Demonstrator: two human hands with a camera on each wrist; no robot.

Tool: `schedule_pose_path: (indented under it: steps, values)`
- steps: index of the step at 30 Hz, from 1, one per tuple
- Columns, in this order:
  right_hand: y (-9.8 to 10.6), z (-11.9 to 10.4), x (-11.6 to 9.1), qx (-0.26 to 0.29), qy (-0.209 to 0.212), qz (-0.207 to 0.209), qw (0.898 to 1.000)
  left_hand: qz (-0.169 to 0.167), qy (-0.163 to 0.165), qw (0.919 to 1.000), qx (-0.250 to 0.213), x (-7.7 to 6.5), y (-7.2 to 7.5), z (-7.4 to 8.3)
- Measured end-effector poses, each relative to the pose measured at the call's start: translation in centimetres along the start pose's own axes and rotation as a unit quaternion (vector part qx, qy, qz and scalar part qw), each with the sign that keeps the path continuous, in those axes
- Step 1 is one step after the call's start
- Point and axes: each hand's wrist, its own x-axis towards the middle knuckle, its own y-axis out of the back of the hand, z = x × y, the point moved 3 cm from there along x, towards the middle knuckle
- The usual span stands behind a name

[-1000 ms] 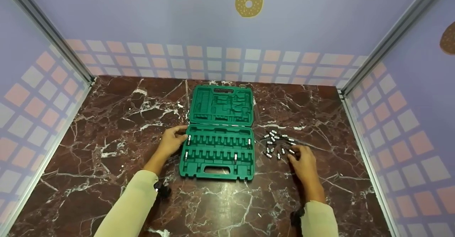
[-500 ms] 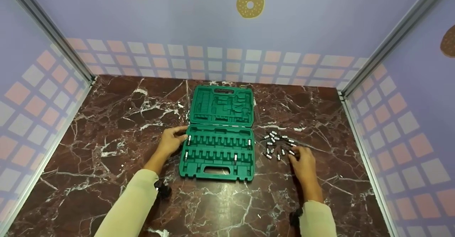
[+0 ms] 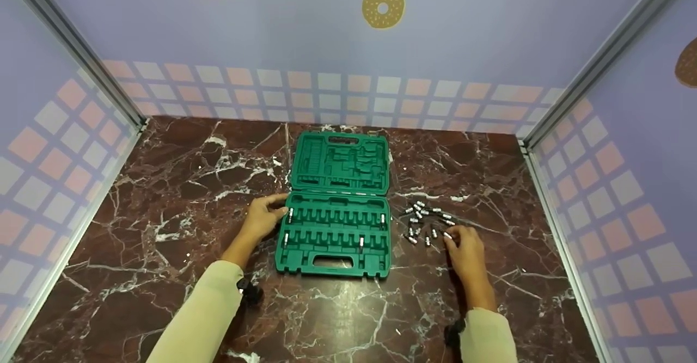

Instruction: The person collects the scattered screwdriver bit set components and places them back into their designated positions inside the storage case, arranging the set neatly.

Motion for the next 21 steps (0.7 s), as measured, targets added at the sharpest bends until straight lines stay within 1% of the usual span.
schedule_pose_path:
  steps: [7,15,21]
  values:
    - [0.4,-0.4,-0.1,0.000,0.010,-0.004,1.000,0.004,0.005,1.0000,0.001,0.1,0.0,0.0]
    - [0.6,-1.2,-0.3,-0.002,0.027,-0.003,1.000,0.003,-0.001,1.0000,0.007,0.0,0.1,0.0]
    - [0.5,-2.0,-0.2,0.012,0.025,-0.010,1.000,0.001,0.002,0.9999,0.013,0.0,0.1,0.1]
